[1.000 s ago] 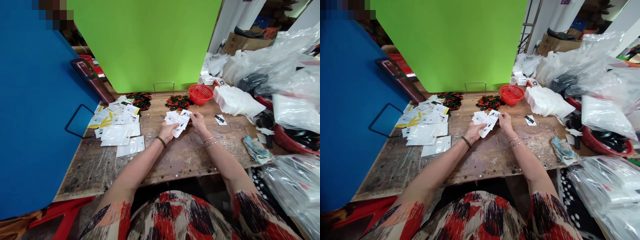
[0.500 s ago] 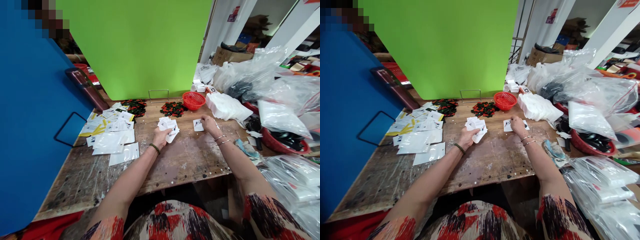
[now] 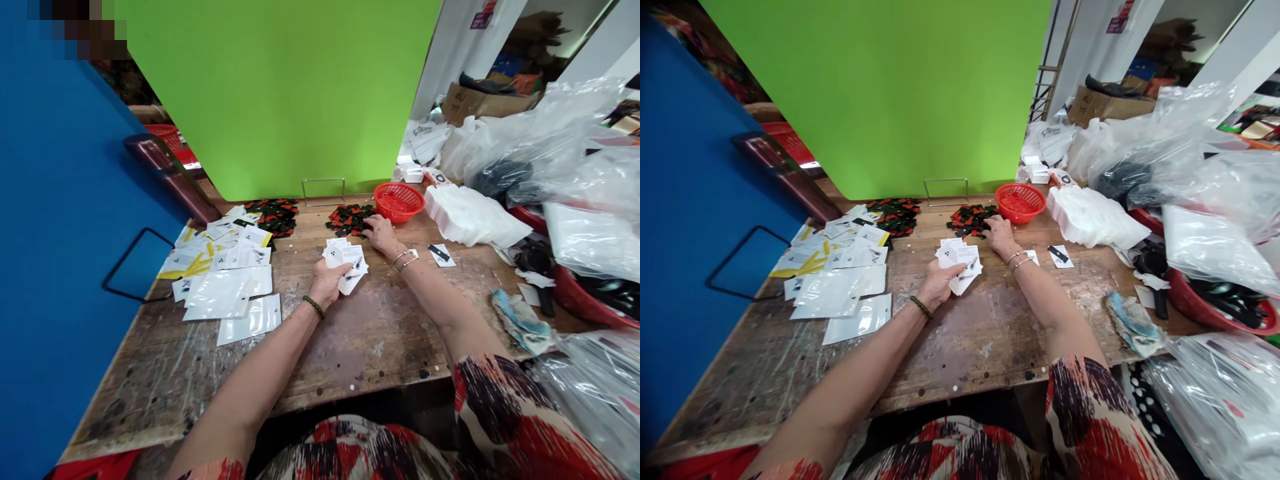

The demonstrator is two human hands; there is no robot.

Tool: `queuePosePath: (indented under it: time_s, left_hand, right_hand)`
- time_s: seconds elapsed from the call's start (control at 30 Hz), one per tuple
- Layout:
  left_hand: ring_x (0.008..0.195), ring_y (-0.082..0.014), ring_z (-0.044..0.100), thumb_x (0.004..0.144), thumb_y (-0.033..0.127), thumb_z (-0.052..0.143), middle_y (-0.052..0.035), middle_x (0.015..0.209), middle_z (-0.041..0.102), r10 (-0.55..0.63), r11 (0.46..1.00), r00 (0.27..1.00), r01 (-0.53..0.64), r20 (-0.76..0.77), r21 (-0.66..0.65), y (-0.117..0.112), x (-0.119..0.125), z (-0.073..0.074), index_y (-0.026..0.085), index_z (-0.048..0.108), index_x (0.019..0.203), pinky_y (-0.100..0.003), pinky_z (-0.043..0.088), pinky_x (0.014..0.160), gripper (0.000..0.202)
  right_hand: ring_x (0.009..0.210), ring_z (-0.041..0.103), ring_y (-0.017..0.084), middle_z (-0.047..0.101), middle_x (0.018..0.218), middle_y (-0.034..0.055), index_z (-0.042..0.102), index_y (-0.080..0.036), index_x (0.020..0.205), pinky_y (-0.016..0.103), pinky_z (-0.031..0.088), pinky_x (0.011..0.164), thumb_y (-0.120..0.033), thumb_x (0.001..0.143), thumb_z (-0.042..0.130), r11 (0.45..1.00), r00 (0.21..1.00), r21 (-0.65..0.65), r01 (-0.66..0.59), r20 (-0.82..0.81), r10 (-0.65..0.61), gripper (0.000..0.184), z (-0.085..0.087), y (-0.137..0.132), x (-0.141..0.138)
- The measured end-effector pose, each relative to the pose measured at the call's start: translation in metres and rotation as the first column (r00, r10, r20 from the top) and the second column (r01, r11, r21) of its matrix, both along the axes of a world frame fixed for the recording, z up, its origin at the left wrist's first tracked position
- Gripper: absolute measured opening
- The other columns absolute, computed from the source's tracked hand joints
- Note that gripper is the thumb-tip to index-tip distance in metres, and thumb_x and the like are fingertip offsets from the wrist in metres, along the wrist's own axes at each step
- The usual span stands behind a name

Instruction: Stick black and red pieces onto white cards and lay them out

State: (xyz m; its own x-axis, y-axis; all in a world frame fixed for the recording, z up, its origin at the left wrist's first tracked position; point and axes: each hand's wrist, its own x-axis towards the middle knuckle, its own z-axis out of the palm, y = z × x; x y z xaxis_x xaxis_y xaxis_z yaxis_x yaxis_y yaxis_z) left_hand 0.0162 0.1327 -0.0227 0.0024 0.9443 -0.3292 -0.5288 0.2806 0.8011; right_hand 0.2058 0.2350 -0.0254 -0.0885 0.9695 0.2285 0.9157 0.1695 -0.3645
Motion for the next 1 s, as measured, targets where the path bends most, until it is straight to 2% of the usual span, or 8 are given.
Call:
queuePosePath:
  time_s: [0.1, 0.23, 0.3, 0.4, 0.6, 0.7, 0.87, 1.0]
  left_hand:
    - [0.104, -0.0364, 0.075, 0.048, -0.001, 0.086, -0.0144, 0.106, 0.079, -0.013, 1.0, 1.0, 0.013, 0.011, -0.006, 0.001, 0.0, -0.001, 0.012, 0.074, 0.092, -0.055, 0.06, 0.095, 0.047]
    - [0.106, -0.0365, 0.074, 0.048, -0.002, 0.085, -0.0142, 0.107, 0.079, -0.011, 1.0, 0.999, 0.011, 0.035, -0.008, 0.003, 0.001, -0.001, 0.012, 0.074, 0.093, -0.055, 0.06, 0.096, 0.049]
    - [0.106, -0.0362, 0.074, 0.048, -0.004, 0.084, -0.0135, 0.106, 0.079, -0.002, 1.0, 0.999, 0.003, 0.038, -0.012, 0.003, 0.001, 0.0, 0.013, 0.073, 0.092, -0.054, 0.06, 0.096, 0.048]
    - [0.107, -0.0357, 0.074, 0.047, -0.005, 0.083, -0.0125, 0.103, 0.08, 0.011, 1.0, 0.999, -0.01, 0.042, -0.02, 0.003, 0.0, 0.002, 0.013, 0.073, 0.091, -0.052, 0.06, 0.097, 0.048]
    - [0.108, -0.0367, 0.074, 0.048, -0.008, 0.079, -0.0128, 0.102, 0.08, 0.027, 1.0, 0.998, -0.026, 0.062, -0.016, 0.001, 0.0, 0.004, 0.013, 0.073, 0.086, -0.053, 0.06, 0.097, 0.044]
    - [0.111, -0.0376, 0.072, 0.048, -0.008, 0.078, -0.0134, 0.104, 0.08, 0.009, 1.0, 0.998, -0.008, 0.069, -0.013, 0.001, 0.0, 0.005, 0.013, 0.073, 0.087, -0.055, 0.059, 0.098, 0.044]
    - [0.113, -0.0384, 0.071, 0.047, -0.008, 0.08, -0.0134, 0.105, 0.08, 0.011, 1.0, 0.998, -0.011, 0.068, -0.006, 0.002, 0.002, 0.003, 0.013, 0.072, 0.086, -0.055, 0.058, 0.099, 0.045]
    - [0.113, -0.0382, 0.071, 0.045, -0.007, 0.08, -0.0128, 0.105, 0.08, 0.016, 1.0, 0.998, -0.017, 0.062, 0.015, 0.005, 0.005, 0.001, 0.013, 0.072, 0.086, -0.055, 0.058, 0.099, 0.047]
  right_hand:
    - [0.114, 0.052, 0.031, 0.066, 0.123, 0.0162, 0.072, -0.016, 0.117, 0.043, 0.041, 0.102, -0.024, 0.096, 0.056, 0.999, 0.997, 0.027, -0.024, 0.079, 0.022, 0.028, -0.001, -0.001, -0.004]
    - [0.113, 0.049, 0.031, 0.064, 0.122, 0.0165, 0.071, -0.018, 0.114, 0.045, 0.042, 0.101, -0.022, 0.1, 0.047, 0.995, 0.984, 0.037, -0.094, 0.155, 0.087, 0.029, 0.0, -0.003, -0.007]
    - [0.113, 0.051, 0.03, 0.063, 0.124, 0.0168, 0.068, -0.016, 0.123, 0.043, 0.042, 0.104, -0.017, 0.095, 0.052, 0.998, 0.994, -0.006, -0.07, 0.087, 0.07, 0.032, 0.001, 0.0, -0.01]
    - [0.113, 0.057, 0.028, 0.066, 0.123, 0.0169, 0.064, -0.01, 0.131, 0.041, 0.044, 0.106, -0.011, 0.083, 0.061, 0.999, 0.999, -0.048, -0.024, -0.033, 0.022, 0.048, 0.004, 0.005, -0.014]
    - [0.11, 0.065, 0.024, 0.074, 0.12, 0.0132, 0.071, -0.012, 0.126, 0.033, 0.048, 0.102, -0.005, 0.082, 0.053, 1.0, 0.994, -0.019, 0.008, -0.108, -0.01, 0.048, 0.018, -0.001, -0.014]
    - [0.1, 0.069, 0.025, 0.078, 0.11, 0.0121, 0.076, -0.012, 0.12, 0.034, 0.051, 0.097, -0.01, 0.083, 0.057, 0.996, 0.987, -0.025, 0.084, -0.136, -0.086, 0.041, 0.028, -0.011, 0.002]
    - [0.085, 0.07, 0.022, 0.078, 0.092, 0.0085, 0.081, -0.014, 0.102, 0.033, 0.053, 0.086, -0.016, 0.079, 0.069, 0.95, 0.92, -0.039, 0.309, -0.24, -0.309, 0.026, 0.046, -0.045, 0.051]
    - [0.065, 0.066, 0.016, 0.076, 0.083, 0.0058, 0.078, -0.014, 0.103, 0.028, 0.052, 0.07, -0.021, 0.082, 0.065, 0.894, 0.846, -0.09, 0.438, -0.295, -0.444, 0.025, 0.039, -0.089, 0.071]
